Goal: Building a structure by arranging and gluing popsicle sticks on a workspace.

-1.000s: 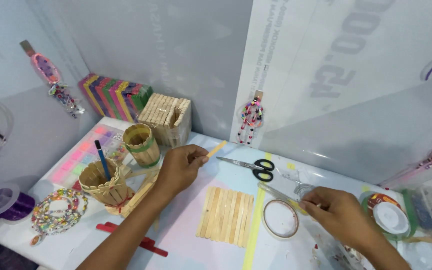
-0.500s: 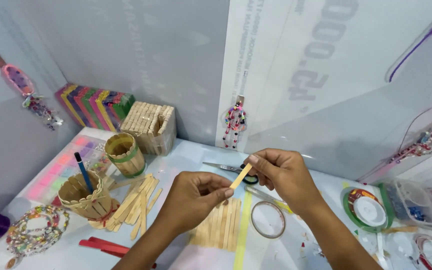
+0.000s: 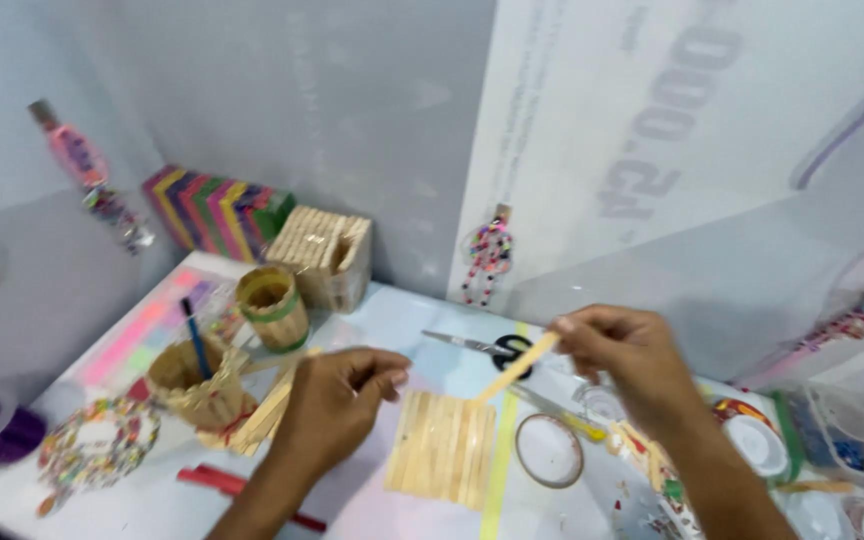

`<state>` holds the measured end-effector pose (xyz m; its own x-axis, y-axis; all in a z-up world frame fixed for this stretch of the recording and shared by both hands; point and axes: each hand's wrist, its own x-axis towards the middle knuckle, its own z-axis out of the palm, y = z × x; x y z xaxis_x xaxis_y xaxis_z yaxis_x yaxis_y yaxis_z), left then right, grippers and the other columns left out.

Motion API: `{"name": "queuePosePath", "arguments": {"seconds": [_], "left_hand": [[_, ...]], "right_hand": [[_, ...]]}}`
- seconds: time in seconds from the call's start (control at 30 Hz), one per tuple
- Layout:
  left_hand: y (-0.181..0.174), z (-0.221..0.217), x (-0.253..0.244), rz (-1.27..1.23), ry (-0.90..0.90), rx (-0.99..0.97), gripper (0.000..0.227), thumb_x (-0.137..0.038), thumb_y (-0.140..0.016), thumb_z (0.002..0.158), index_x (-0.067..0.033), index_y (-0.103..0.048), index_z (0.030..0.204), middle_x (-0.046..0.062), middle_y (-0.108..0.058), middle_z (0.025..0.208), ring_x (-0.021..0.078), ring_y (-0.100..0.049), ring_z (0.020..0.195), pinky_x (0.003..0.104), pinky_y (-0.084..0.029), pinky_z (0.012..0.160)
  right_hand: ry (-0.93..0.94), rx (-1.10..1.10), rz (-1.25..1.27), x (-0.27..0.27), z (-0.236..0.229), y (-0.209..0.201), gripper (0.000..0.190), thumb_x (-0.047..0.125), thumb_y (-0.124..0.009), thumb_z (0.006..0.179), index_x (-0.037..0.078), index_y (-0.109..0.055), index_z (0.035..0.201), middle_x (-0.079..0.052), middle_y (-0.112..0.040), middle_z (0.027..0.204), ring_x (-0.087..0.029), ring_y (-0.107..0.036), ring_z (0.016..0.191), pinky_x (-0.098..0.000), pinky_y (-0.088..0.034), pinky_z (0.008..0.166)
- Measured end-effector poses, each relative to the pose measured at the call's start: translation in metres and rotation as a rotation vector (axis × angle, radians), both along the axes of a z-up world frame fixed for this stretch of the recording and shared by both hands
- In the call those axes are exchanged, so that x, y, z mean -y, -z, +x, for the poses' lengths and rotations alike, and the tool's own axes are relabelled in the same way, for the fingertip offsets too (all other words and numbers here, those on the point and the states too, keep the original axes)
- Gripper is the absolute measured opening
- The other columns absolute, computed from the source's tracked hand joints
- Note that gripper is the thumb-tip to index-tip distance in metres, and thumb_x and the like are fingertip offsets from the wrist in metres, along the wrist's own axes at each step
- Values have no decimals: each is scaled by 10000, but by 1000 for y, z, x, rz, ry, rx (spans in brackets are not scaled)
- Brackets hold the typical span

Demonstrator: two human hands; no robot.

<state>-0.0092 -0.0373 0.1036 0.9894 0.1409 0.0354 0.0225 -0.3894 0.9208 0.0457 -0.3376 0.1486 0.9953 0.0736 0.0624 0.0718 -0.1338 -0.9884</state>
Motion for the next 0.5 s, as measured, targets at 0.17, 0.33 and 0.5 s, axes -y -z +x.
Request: {"name": "queuePosePath", "arguments": {"seconds": [0.17,0.33,0.5], "left_hand": [[1,-7,-45,405,-114,-210,139,-320,-820,836,-229,-843,939,-49,-814,826,128,-709,806,334,-538,727],[44,-5,-61,696,-46,-274,263,-443,-838,819,-198,-796,905,-30,-801,909,256,-739,905,464,-517,759],[95,10,-64,1005,-51,-197,251,-332,-682,966,-103,-687,864,97,-663,869,364,-682,770,530,-482,669]], "right_hand": [[27,-47,-201,36,-9,-8,218,50,-786,877,-112,-730,742,-142,-544,595,-219,-432,521,-334,-349,509],[-10,-192,-261,58,-5,22,175,-30,-785,884,-173,-808,786,-230,-590,531,-267,-467,475,-360,-317,457],[-103,-366,-385,48,-13,28,155,-44,-873,831,-174,-854,747,-248,-608,460,-268,-517,452,-380,-374,471]]}}
